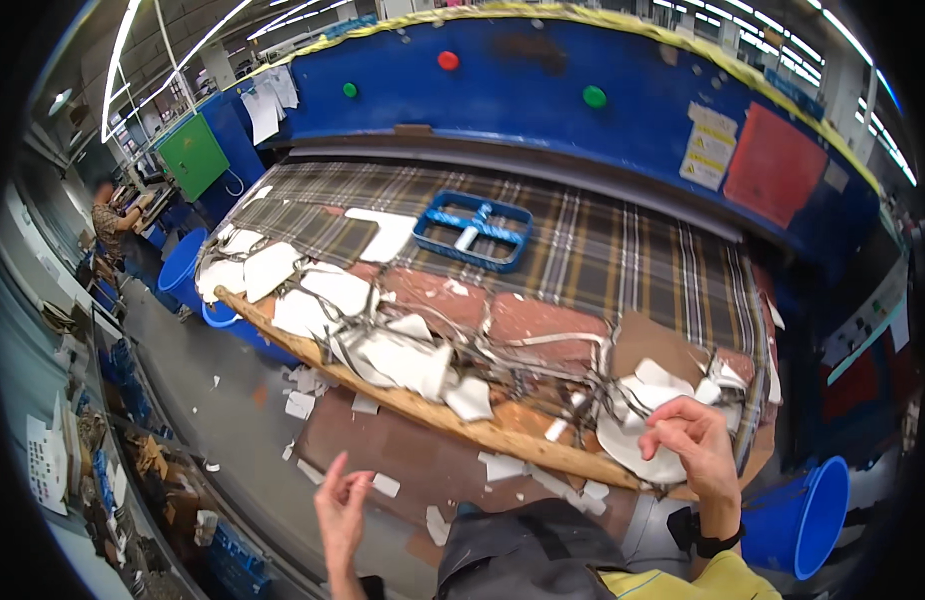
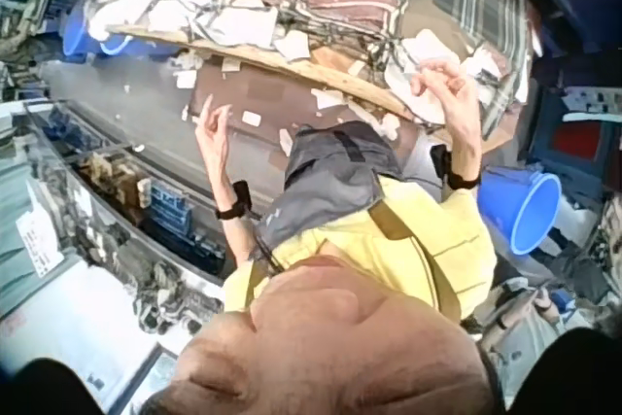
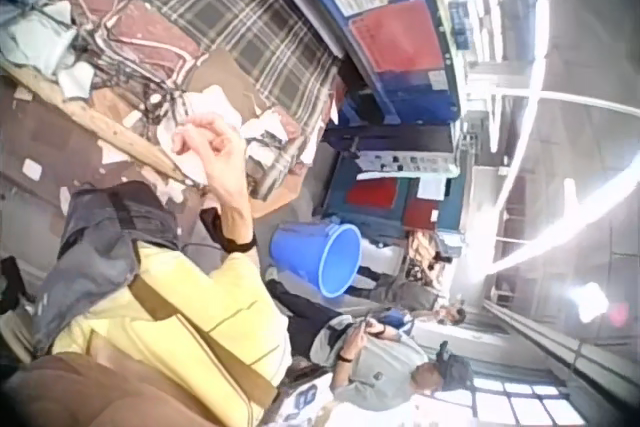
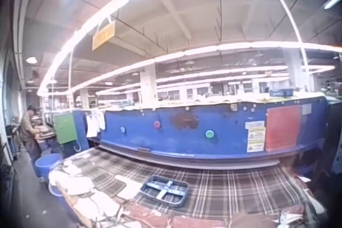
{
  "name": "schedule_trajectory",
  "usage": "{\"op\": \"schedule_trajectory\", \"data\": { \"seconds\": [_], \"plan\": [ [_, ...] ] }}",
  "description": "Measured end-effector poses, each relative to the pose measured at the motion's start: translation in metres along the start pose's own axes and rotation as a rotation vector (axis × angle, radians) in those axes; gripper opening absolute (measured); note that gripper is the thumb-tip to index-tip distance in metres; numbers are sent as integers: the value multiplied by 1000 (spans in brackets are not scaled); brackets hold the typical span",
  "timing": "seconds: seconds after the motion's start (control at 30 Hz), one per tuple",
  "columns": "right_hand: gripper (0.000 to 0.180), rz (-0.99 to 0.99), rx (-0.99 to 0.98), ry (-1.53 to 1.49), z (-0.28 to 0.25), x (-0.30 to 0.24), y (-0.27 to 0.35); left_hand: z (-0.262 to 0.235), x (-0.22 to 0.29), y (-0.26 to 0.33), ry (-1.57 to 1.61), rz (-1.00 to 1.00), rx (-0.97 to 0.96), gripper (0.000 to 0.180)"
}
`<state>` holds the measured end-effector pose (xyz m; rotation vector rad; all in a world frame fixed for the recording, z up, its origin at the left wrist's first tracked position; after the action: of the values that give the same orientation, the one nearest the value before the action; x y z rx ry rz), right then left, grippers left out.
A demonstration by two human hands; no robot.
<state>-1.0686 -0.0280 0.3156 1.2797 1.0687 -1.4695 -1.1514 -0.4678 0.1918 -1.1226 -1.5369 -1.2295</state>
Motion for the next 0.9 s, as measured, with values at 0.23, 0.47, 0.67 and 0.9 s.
{"op": "schedule_trajectory", "data": {
  "seconds": [0.23,0.47,0.67,0.9],
  "plan": [
    [12,-59,111,301,40,-57,-61,-2,125,-149,-273,278,-188,54],
    [16,-57,134,474,50,-63,-139,74,186,-266,-490,515,-516,61],
    [16,100,23,554,62,-22,-217,154,170,-349,-809,724,-699,66],
    [48,159,-221,788,87,31,-295,169,134,-401,-1315,1076,-795,43]
  ]
}}
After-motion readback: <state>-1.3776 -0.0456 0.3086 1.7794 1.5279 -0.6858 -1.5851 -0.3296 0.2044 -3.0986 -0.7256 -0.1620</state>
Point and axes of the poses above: each hand's wrist, its own y-axis away from the middle knuckle, its own z-axis out of the palm, x = y × z, the point moved 7 cm from there along -y, towards the middle knuckle, and after that the axes turned 8 degrees about -z, right-handed, at the moved point
